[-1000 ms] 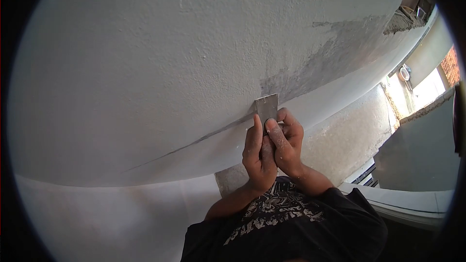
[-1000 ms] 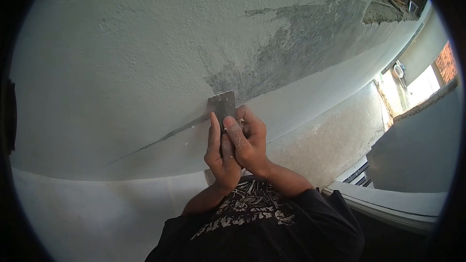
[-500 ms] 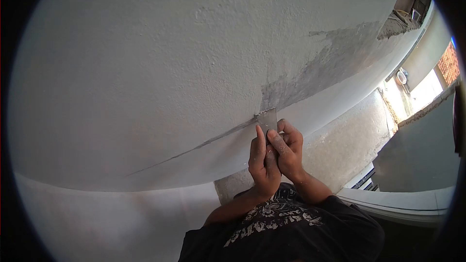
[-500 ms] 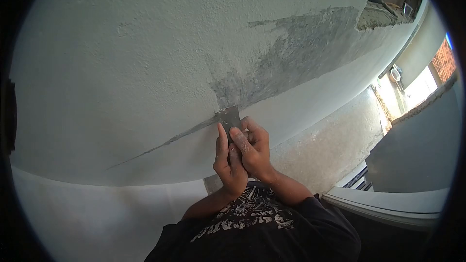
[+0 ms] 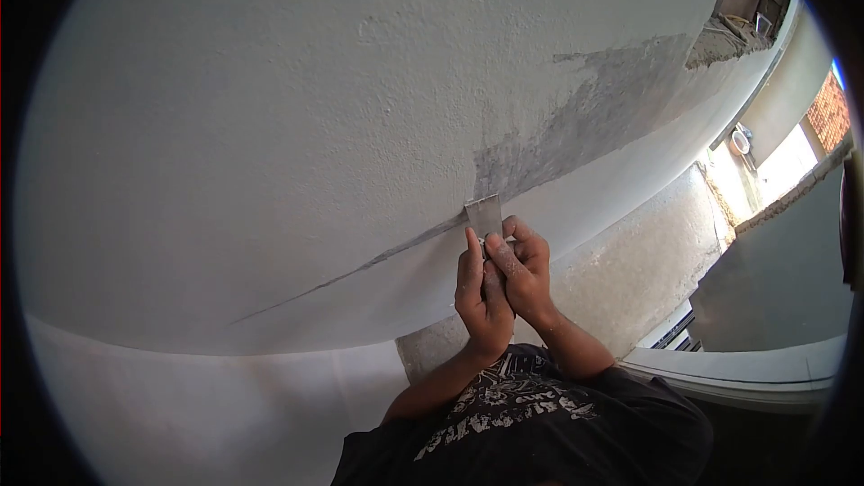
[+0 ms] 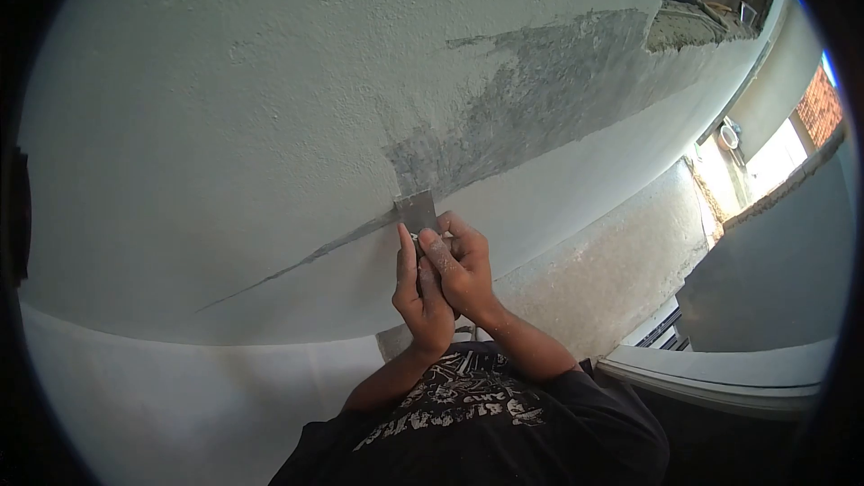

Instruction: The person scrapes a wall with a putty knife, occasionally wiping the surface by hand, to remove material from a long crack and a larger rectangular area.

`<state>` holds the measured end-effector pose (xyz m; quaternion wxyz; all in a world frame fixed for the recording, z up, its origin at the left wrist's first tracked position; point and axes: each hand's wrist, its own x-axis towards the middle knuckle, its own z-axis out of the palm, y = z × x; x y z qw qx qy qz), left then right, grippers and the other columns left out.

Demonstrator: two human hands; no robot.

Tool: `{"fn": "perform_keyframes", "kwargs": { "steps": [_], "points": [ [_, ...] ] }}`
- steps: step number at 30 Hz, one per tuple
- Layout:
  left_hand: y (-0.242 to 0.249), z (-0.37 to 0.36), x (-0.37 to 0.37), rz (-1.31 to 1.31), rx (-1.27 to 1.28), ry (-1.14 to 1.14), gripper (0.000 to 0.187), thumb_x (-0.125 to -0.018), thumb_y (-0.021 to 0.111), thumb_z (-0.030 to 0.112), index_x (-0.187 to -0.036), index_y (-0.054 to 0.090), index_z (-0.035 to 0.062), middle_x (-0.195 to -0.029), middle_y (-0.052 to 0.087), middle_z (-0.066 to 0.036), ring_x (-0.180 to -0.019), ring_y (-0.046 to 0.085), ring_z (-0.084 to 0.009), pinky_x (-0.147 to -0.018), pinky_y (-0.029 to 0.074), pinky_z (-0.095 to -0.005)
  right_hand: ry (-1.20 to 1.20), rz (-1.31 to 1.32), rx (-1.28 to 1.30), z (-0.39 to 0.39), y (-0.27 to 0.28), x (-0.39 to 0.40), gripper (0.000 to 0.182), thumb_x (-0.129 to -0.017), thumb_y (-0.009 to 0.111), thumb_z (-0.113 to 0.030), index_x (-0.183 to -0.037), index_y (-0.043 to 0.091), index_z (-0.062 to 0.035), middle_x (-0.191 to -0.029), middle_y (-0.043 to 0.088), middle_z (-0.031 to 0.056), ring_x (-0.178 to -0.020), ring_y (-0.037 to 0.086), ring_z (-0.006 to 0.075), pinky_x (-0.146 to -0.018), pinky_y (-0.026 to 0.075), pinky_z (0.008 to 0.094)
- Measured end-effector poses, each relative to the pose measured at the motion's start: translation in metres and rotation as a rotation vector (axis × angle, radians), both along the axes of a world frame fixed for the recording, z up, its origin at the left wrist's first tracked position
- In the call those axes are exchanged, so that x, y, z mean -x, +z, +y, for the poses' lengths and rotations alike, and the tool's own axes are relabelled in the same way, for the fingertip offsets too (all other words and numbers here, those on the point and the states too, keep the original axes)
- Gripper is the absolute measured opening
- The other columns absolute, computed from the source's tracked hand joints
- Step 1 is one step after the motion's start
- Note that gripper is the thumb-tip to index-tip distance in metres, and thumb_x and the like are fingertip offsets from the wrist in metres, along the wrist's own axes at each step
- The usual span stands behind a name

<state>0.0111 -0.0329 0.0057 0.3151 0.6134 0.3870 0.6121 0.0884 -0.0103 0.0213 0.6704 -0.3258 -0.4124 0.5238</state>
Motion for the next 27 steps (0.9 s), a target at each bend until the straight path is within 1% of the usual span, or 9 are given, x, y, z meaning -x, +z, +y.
{"fn": "perform_keyframes", "kwargs": {
  "steps": [3, 8, 11, 14, 18, 20, 23, 24, 27],
  "points": [
    [0.007, 0.0, -0.002, -0.054, 0.014, -0.002, 0.049, -0.101, 0.037, 0.002, -0.149, 0.031, -0.0059, -0.125, 0.058, -0.021, -0.113, 0.06, -0.0251, -0.097, 0.047, -0.0346, -0.029, 0.0, 0.008, -0.005, 0.001, 0.003, 0.015, -0.1, 0.056, -0.011, -0.088, 0.049, -0.004, -0.068, 0.055, -0.0027, -0.06, 0.045, 0.0003, -0.048, 0.033, 0.0186],
    [-0.004, -0.001, 0.003, 0.018, -0.016, 0.032, 0.049, -0.101, 0.037, 0.003, -0.149, 0.032, -0.006, -0.121, 0.059, -0.019, -0.11, 0.06, -0.0231, -0.095, 0.047, -0.0342, -0.004, -0.012, 0.007, -0.002, -0.003, 0.002, 0.016, -0.1, 0.057, -0.011, -0.087, 0.05, -0.0043, -0.068, 0.055, -0.0035, -0.059, 0.045, -0.0001, -0.048, 0.032, 0.0183],
    [0.014, -0.001, -0.001, 0.012, -0.039, 0.059, 0.048, -0.102, 0.036, 0.003, -0.148, 0.032, -0.0071, -0.12, 0.06, -0.018, -0.109, 0.061, -0.0235, -0.095, 0.047, -0.0356, 0.039, 0.021, 0.007, -0.005, 0.02, 0.0, 0.016, -0.1, 0.057, -0.012, -0.087, 0.05, -0.0048, -0.069, 0.056, -0.0039, -0.059, 0.045, -0.0005, -0.047, 0.032, 0.0177],
    [-0.009, -0.006, 0.002, 0.018, -0.013, 0.041, 0.048, -0.102, 0.037, 0.004, -0.148, 0.032, -0.0078, -0.122, 0.059, -0.021, -0.11, 0.06, -0.0231, -0.095, 0.047, -0.0359, -0.016, -0.033, 0.045, -0.007, -0.007, 0.003, 0.017, -0.1, 0.057, -0.013, -0.086, 0.05, -0.0052, -0.068, 0.055, -0.0039, -0.058, 0.045, -0.0006, -0.047, 0.032, 0.0173],
    [0.017, 0.001, 0.004, -0.04, 0.011, 0.007, 0.048, -0.103, 0.036, 0.005, -0.149, 0.031, -0.0075, -0.121, 0.06, -0.018, -0.11, 0.061, -0.0227, -0.096, 0.047, -0.0351, -0.008, -0.003, -0.022, -0.002, 0.019, 0.004, 0.016, -0.1, 0.055, -0.01, -0.086, 0.049, -0.0053, -0.069, 0.054, -0.0045, -0.059, 0.045, -0.0005, -0.047, 0.032, 0.0181],
    [0.014, 0.0, 0.001, -0.023, -0.012, 0.001, 0.048, -0.103, 0.037, 0.004, -0.149, 0.031, -0.0068, -0.123, 0.06, -0.018, -0.111, 0.06, -0.0231, -0.096, 0.047, -0.0342, -0.026, -0.001, -0.012, -0.006, 0.011, 0.004, 0.016, -0.1, 0.055, -0.01, -0.085, 0.049, -0.0054, -0.069, 0.054, -0.0042, -0.059, 0.045, -0.0004, -0.047, 0.032, 0.0184],
    [-0.014, 0.002, 0.006, 0.04, -0.065, -0.012, 0.048, -0.103, 0.039, 0.004, -0.149, 0.03, -0.0066, -0.128, 0.057, -0.021, -0.113, 0.059, -0.0241, -0.096, 0.047, -0.0336, -0.051, -0.009, -0.02, -0.003, -0.006, 0.005, 0.017, -0.099, 0.056, -0.01, -0.085, 0.049, -0.0052, -0.069, 0.055, -0.0034, -0.059, 0.046, -0.0001, -0.048, 0.033, 0.0188],
    [-0.008, 0.005, 0.006, 0.03, -0.067, -0.016, 0.048, -0.103, 0.039, 0.004, -0.149, 0.03, -0.0067, -0.128, 0.057, -0.021, -0.114, 0.059, -0.0242, -0.096, 0.047, -0.0337, -0.056, -0.013, -0.015, -0.002, -0.009, 0.005, 0.017, -0.099, 0.056, -0.01, -0.085, 0.049, -0.0051, -0.069, 0.055, -0.003, -0.059, 0.046, 0.0001, -0.048, 0.033, 0.0189],
    [0.021, 0.01, 0.007, 0.041, -0.087, 0.008, 0.048, -0.103, 0.038, 0.003, -0.149, 0.03, -0.0068, -0.131, 0.056, -0.022, -0.116, 0.059, -0.0253, -0.098, 0.047, -0.0342, -0.055, 0.001, -0.04, 0.003, 0.025, 0.006, 0.016, -0.099, 0.057, -0.011, -0.086, 0.05, -0.0049, -0.07, 0.056, -0.0021, -0.06, 0.047, 0.0001, -0.047, 0.034, 0.0187]
  ]
}}
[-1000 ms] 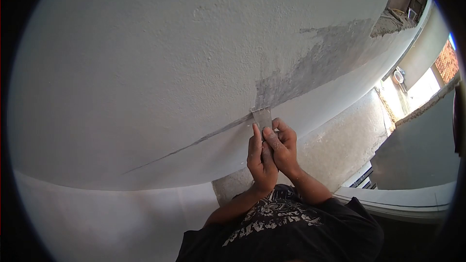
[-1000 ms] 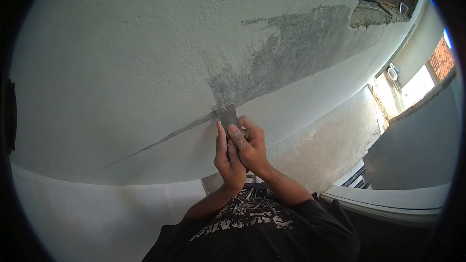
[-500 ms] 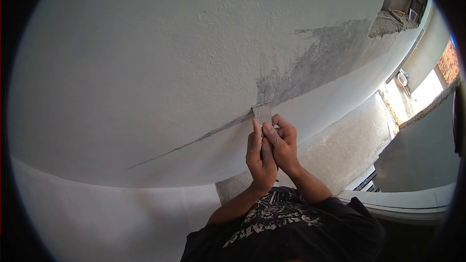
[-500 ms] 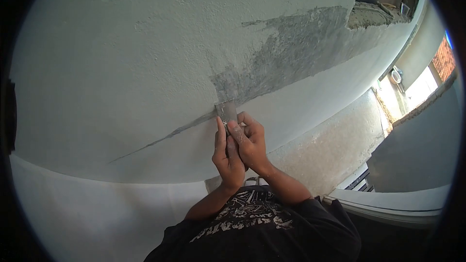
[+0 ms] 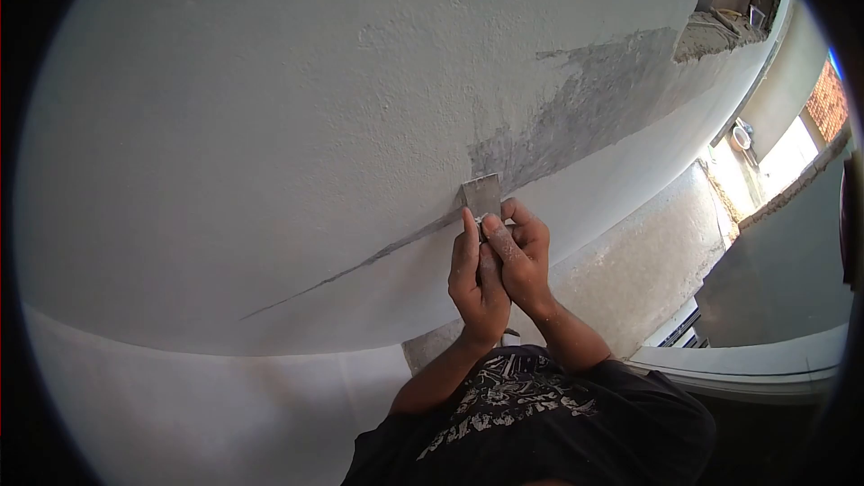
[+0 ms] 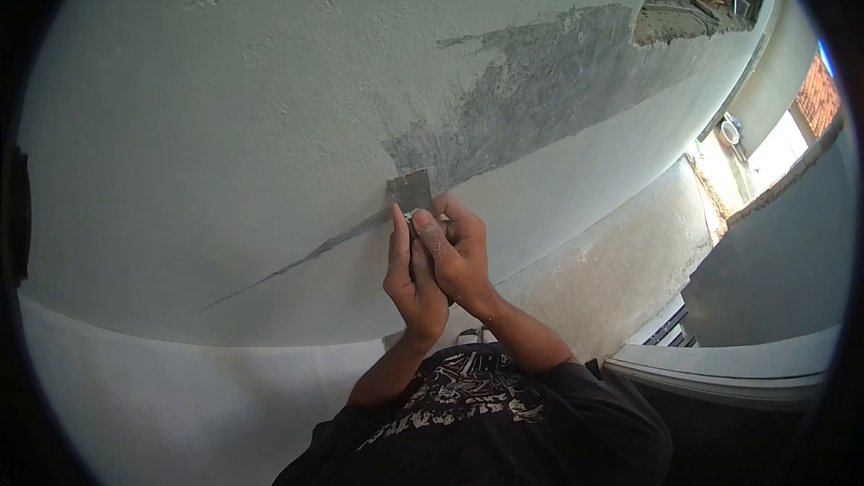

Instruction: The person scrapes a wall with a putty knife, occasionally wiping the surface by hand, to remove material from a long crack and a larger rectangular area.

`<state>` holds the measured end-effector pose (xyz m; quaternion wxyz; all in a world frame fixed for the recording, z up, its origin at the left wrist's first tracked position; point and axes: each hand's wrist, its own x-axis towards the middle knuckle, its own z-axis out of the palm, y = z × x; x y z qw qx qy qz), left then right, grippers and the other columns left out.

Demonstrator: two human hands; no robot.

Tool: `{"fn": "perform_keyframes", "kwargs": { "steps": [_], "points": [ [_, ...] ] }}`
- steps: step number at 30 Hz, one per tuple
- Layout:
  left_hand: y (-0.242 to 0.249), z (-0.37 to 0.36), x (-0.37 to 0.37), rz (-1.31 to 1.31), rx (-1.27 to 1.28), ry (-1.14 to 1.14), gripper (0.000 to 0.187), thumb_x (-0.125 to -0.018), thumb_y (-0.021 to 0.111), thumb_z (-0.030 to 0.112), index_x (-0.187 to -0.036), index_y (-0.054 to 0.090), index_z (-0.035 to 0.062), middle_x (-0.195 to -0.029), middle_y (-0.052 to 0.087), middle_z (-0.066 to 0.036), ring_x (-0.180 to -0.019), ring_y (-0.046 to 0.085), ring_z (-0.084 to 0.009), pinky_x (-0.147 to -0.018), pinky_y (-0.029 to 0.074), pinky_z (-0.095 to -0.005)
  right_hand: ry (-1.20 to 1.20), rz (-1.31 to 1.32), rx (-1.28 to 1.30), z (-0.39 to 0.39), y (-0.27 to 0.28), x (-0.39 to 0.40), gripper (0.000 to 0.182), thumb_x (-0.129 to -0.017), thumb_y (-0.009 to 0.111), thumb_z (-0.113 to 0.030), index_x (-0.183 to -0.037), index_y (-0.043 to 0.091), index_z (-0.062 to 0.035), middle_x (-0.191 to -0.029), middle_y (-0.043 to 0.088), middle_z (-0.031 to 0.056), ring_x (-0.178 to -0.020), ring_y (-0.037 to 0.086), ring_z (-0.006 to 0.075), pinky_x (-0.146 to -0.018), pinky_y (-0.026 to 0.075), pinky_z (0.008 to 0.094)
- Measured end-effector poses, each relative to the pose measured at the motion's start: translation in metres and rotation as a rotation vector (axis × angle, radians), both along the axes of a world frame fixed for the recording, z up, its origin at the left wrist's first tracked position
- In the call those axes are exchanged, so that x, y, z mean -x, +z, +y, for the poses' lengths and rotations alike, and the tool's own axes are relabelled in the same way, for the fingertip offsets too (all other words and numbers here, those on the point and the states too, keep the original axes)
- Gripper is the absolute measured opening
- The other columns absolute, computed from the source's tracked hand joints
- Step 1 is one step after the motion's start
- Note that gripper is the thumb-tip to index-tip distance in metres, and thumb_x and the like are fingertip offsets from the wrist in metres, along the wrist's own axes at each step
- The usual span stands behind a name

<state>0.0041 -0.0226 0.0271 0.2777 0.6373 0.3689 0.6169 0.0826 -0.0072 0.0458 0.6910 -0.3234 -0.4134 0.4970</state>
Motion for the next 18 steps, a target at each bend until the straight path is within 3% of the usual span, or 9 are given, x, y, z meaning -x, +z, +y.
{"fn": "perform_keyframes", "kwargs": {
  "steps": [3, 9, 18],
  "points": [
    [0.004, 0.0, 0.002, -0.04, 0.056, -0.064, 0.047, -0.103, 0.038, 0.003, -0.149, 0.03, -0.0073, -0.134, 0.055, -0.023, -0.118, 0.058, -0.0257, -0.098, 0.047, -0.0344, 0.004, -0.009, -0.019, 0.001, 0.006, 0.0, 0.017, -0.099, 0.057, -0.012, -0.086, 0.05, -0.0047, -0.069, 0.056, -0.0021, -0.06, 0.047, 0.0, -0.047, 0.034, 0.0183],
    [-0.035, -0.01, 0.001, -0.036, 0.065, -0.006, 0.048, -0.103, 0.038, 0.001, -0.15, 0.032, -0.0044, -0.122, 0.059, -0.016, -0.111, 0.06, -0.0224, -0.095, 0.047, -0.0329, 0.033, 0.01, 0.032, -0.008, -0.034, 0.004, 0.015, -0.1, 0.055, -0.012, -0.089, 0.047, -0.0068, -0.066, 0.051, -0.0053, -0.055, 0.043, -0.0006, -0.045, 0.028, 0.017],
    [-0.041, -0.01, 0.01, -0.043, 0.106, -0.009, 0.046, -0.103, 0.038, 0.001, -0.148, 0.035, -0.0055, -0.125, 0.059, -0.017, -0.111, 0.06, -0.0213, -0.095, 0.046, -0.0317, -0.059, -0.107, 0.075, -0.006, -0.039, 0.015, 0.02, -0.102, 0.053, -0.015, -0.084, 0.048, -0.0068, -0.071, 0.051, -0.0057, -0.061, 0.042, -0.0004, -0.05, 0.033, 0.0182]
  ]
}}
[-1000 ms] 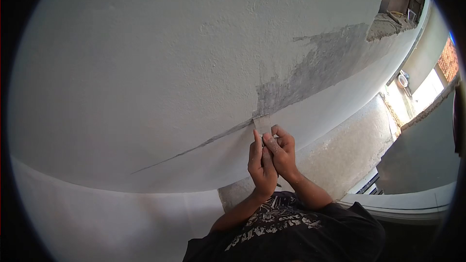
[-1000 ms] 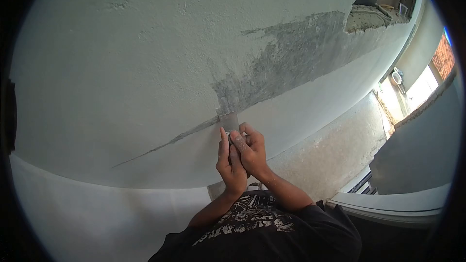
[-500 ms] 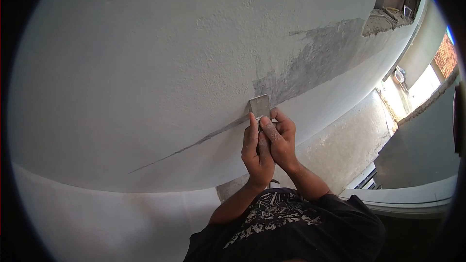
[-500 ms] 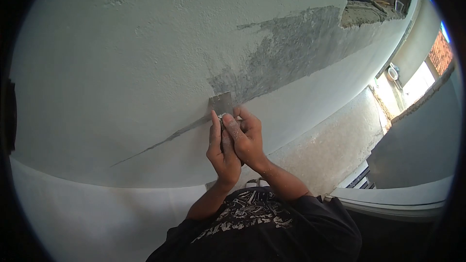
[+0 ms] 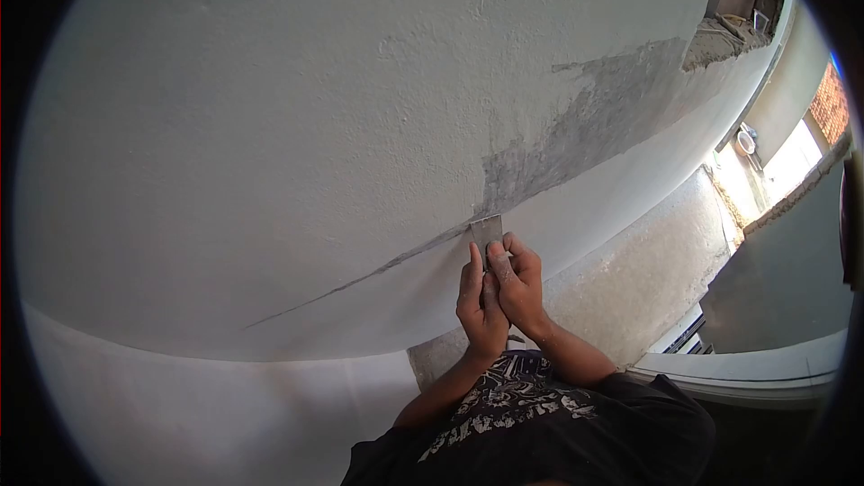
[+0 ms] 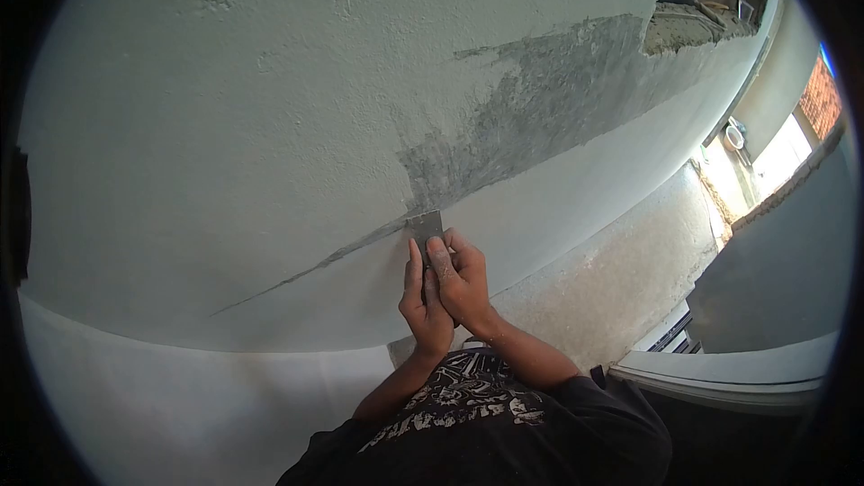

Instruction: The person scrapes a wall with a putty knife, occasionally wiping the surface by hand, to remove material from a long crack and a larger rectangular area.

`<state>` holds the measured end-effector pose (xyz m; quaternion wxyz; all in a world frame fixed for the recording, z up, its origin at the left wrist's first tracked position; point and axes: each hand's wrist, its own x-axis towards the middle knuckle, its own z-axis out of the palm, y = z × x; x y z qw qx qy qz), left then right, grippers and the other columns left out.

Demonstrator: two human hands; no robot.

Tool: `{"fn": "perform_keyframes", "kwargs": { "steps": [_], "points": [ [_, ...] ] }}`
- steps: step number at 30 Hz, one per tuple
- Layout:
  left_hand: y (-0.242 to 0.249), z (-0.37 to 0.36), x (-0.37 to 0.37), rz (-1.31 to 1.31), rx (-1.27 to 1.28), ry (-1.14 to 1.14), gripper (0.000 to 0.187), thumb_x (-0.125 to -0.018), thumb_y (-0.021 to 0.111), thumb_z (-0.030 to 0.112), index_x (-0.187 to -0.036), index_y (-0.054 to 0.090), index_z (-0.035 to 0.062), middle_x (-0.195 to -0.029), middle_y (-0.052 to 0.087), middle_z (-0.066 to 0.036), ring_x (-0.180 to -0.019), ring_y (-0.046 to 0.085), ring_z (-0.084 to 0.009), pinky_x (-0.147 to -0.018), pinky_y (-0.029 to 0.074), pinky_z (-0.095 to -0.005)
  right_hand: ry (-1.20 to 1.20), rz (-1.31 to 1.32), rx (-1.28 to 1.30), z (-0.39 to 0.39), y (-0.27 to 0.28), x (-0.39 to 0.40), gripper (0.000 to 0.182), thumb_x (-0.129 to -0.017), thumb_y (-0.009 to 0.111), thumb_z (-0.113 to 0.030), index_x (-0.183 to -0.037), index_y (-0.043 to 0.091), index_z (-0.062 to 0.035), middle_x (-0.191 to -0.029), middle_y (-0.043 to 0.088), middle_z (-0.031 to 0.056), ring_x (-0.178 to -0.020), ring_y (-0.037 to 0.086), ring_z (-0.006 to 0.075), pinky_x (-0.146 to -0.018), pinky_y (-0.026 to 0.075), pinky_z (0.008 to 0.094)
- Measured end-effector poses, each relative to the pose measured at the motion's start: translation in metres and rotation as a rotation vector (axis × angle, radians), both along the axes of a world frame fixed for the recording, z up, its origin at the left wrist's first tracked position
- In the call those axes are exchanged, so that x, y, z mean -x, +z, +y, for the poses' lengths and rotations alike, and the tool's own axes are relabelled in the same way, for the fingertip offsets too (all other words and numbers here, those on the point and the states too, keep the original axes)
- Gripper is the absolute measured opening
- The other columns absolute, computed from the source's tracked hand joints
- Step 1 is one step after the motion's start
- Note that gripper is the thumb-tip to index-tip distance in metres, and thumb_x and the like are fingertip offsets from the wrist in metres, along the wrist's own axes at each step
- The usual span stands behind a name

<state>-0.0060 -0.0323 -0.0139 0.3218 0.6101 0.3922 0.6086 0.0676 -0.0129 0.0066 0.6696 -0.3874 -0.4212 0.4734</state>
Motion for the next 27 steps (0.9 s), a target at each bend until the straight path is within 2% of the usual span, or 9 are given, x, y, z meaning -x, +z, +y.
{"fn": "perform_keyframes", "kwargs": {
  "steps": [11, 14, 17, 20, 23, 26, 27],
  "points": [
    [0.004, -0.001, -0.005, -0.063, 0.008, -0.039, 0.047, -0.104, 0.036, 0.003, -0.15, 0.029, -0.0046, -0.131, 0.056, -0.02, -0.112, 0.059, -0.0203, -0.096, 0.048, -0.0308, 0.017, 0.036, 0.002, 0.0, 0.015, -0.007, 0.026, -0.102, 0.056, -0.017, -0.079, 0.051, -0.0045, -0.067, 0.05, -0.0059, -0.061, 0.041, -0.0005, -0.048, 0.032, 0.0192],
    [-0.002, -0.001, -0.01, -0.137, 0.055, -0.06, 0.048, -0.104, 0.036, 0.003, -0.15, 0.029, -0.0045, -0.133, 0.055, -0.021, -0.114, 0.058, -0.0208, -0.097, 0.047, -0.0309, -0.003, -0.005, 0.013, 0.001, 0.011, -0.009, 0.026, -0.101, 0.057, -0.016, -0.078, 0.05, -0.0049, -0.067, 0.049, -0.0061, -0.06, 0.04, -0.0003, -0.048, 0.031, 0.0196],
    [-0.004, 0.003, -0.009, -0.068, -0.018, -0.041, 0.047, -0.104, 0.036, 0.003, -0.15, 0.029, -0.0044, -0.133, 0.055, -0.021, -0.115, 0.058, -0.0215, -0.097, 0.047, -0.0314, 0.005, -0.034, -0.028, 0.003, 0.009, -0.009, 0.022, -0.102, 0.055, -0.014, -0.081, 0.052, -0.0051, -0.071, 0.051, -0.006, -0.062, 0.042, -0.0013, -0.049, 0.031, 0.0176],
    [0.012, 0.0, -0.014, -0.084, 0.002, -0.011, 0.047, -0.104, 0.036, 0.003, -0.15, 0.029, -0.0046, -0.135, 0.054, -0.021, -0.116, 0.058, -0.0225, -0.098, 0.047, -0.0323, 0.018, -0.093, -0.047, 0.002, 0.026, -0.015, 0.022, -0.101, 0.054, -0.013, -0.081, 0.052, -0.0048, -0.071, 0.051, -0.0062, -0.061, 0.041, -0.0012, -0.05, 0.03, 0.0178],
    [0.005, 0.003, -0.015, -0.083, -0.042, 0.025, 0.048, -0.101, 0.039, -0.001, -0.149, 0.035, -0.0033, -0.112, 0.06, -0.014, -0.102, 0.06, -0.0207, -0.09, 0.048, -0.0324, 0.004, -0.061, -0.009, 0.004, 0.008, -0.013, 0.023, -0.101, 0.055, -0.013, -0.08, 0.052, -0.0052, -0.07, 0.051, -0.0063, -0.061, 0.04, -0.0009, -0.05, 0.03, 0.0182],
    [0.008, 0.004, -0.011, -0.084, -0.006, -0.024, 0.047, -0.104, 0.036, 0.003, -0.15, 0.029, -0.005, -0.137, 0.052, -0.022, -0.115, 0.059, -0.022, -0.097, 0.048, -0.0327, 0.02, -0.063, -0.055, 0.007, 0.024, -0.015, 0.024, -0.101, 0.056, -0.013, -0.078, 0.05, -0.0059, -0.07, 0.05, -0.0066, -0.062, 0.039, -0.0008, -0.05, 0.029, 0.0188],
    [0.008, 0.001, -0.011, -0.089, 0.002, -0.023, 0.047, -0.104, 0.036, 0.003, -0.15, 0.029, -0.005, -0.137, 0.052, -0.022, -0.116, 0.058, -0.022, -0.098, 0.048, -0.0327, 0.03, -0.052, -0.058, 0.006, 0.026, -0.014, 0.025, -0.101, 0.056, -0.013, -0.078, 0.05, -0.006, -0.07, 0.05, -0.0067, -0.062, 0.039, -0.0008, -0.05, 0.029, 0.0189]
  ]
}}
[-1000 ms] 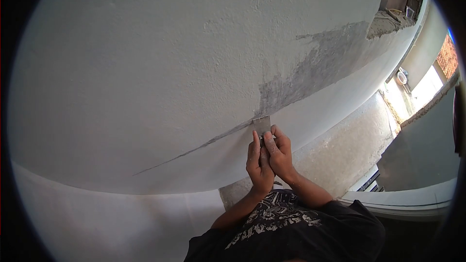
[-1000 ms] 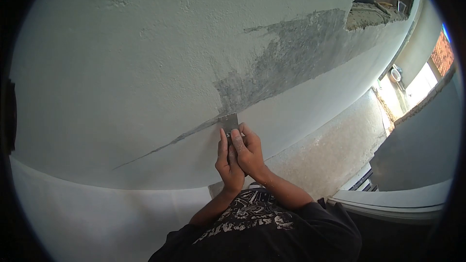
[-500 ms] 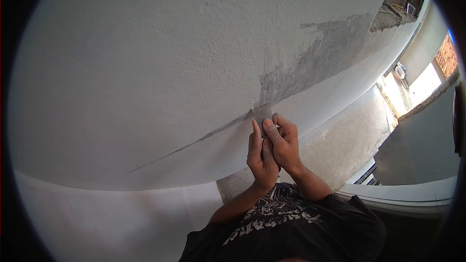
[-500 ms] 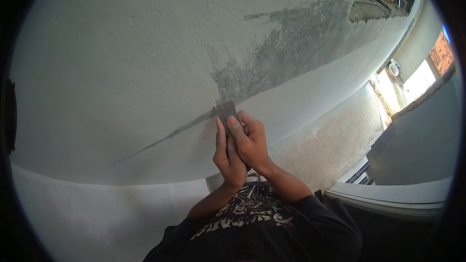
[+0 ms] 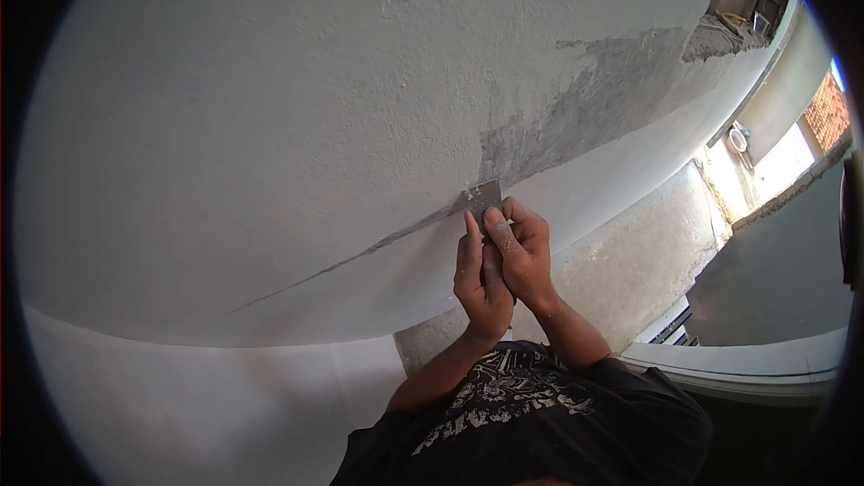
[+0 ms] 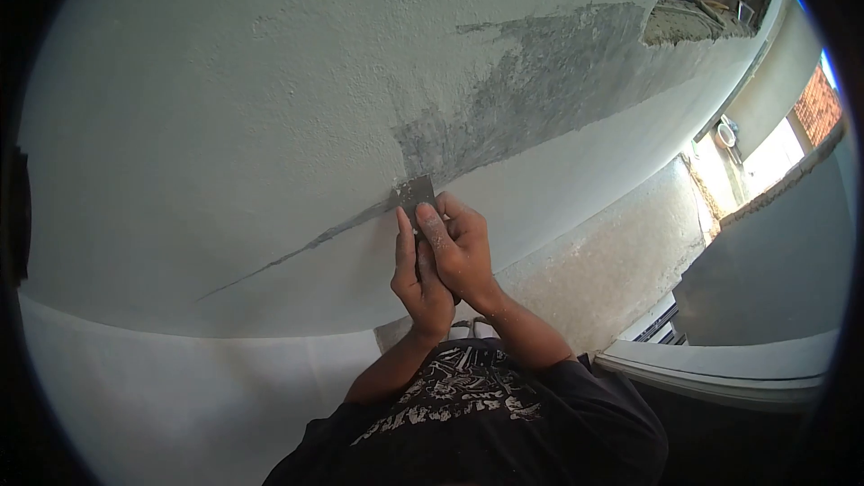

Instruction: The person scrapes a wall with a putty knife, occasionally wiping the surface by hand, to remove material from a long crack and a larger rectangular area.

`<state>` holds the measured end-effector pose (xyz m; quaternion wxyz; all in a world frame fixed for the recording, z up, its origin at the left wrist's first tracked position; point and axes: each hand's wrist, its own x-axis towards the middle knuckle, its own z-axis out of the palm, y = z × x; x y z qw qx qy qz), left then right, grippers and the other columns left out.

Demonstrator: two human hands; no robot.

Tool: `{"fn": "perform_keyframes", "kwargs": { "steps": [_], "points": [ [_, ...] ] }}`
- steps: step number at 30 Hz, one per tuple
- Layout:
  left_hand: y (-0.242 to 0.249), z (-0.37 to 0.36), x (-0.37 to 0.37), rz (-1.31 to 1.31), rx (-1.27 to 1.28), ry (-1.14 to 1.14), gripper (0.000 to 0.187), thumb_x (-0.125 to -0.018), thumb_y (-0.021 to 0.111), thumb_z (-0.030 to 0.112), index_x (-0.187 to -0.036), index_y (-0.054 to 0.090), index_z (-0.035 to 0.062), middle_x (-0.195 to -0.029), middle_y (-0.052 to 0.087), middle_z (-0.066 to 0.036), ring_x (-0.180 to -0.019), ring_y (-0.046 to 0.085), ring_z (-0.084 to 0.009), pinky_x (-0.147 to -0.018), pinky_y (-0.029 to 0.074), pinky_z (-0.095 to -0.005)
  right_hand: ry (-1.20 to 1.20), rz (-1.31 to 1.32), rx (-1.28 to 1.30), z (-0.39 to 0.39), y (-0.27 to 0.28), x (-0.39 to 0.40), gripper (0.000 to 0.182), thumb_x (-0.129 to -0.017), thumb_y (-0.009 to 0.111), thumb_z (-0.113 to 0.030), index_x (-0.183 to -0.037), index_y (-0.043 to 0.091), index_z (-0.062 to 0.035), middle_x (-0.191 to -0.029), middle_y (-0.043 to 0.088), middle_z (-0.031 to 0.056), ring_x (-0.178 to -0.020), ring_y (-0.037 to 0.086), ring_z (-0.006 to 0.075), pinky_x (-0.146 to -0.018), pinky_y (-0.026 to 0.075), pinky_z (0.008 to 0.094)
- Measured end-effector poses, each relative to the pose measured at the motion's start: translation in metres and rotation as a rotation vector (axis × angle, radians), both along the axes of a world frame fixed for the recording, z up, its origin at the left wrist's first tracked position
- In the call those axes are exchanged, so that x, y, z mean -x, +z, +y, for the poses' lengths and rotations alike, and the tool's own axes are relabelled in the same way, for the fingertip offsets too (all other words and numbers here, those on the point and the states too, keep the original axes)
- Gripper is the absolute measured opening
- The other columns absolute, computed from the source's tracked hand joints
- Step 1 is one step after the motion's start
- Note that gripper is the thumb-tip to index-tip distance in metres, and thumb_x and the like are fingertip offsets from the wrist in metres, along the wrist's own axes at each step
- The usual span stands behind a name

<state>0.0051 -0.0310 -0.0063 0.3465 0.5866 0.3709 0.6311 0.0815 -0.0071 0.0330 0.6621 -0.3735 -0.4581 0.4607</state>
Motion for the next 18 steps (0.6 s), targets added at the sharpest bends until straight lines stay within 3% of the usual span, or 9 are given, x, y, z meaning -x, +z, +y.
{"fn": "perform_keyframes", "kwargs": {
  "steps": [3, 9, 13, 18],
  "points": [
    [-0.001, -0.001, -0.003, -0.003, 0.051, -0.01, 0.047, -0.104, 0.037, 0.003, -0.15, 0.029, -0.005, -0.137, 0.052, -0.022, -0.117, 0.058, -0.0224, -0.097, 0.048, -0.0315, 0.006, 0.042, 0.039, -0.001, -0.007, 0.001, 0.025, -0.101, 0.056, -0.014, -0.078, 0.05, -0.0065, -0.07, 0.049, -0.0072, -0.061, 0.038, -0.0009, -0.049, 0.029, 0.0186],
    [0.012, 0.002, -0.006, 0.075, -0.124, 0.114, 0.048, -0.104, 0.038, 0.005, -0.15, 0.029, -0.0047, -0.131, 0.057, -0.021, -0.111, 0.061, -0.021, -0.094, 0.049, -0.0304, 0.017, 0.003, 0.032, -0.002, 0.007, 0.0, 0.025, -0.101, 0.056, -0.015, -0.078, 0.05, -0.0077, -0.067, 0.048, -0.0082, -0.058, 0.037, -0.0013, -0.047, 0.027, 0.0181],
    [-0.005, -0.005, -0.004, -0.02, 0.033, 0.025, 0.048, -0.104, 0.038, 0.004, -0.151, 0.029, -0.0046, -0.128, 0.058, -0.02, -0.112, 0.06, -0.0209, -0.097, 0.047, -0.032, 0.015, 0.0, 0.049, -0.005, -0.012, 0.0, 0.024, -0.101, 0.056, -0.015, -0.079, 0.051, -0.007, -0.068, 0.049, -0.008, -0.058, 0.039, -0.0014, -0.048, 0.027, 0.018],
    [0.002, -0.002, -0.003, 0.044, -0.072, 0.079, 0.047, -0.104, 0.037, 0.004, -0.15, 0.03, -0.0049, -0.13, 0.057, -0.019, -0.115, 0.059, -0.0222, -0.098, 0.047, -0.0323, 0.012, -0.036, 0.007, 0.0, -0.01, -0.001, 0.024, -0.101, 0.056, -0.015, -0.079, 0.052, -0.006, -0.069, 0.051, -0.0071, -0.059, 0.04, -0.0009, -0.048, 0.028, 0.0188]
  ]
}}
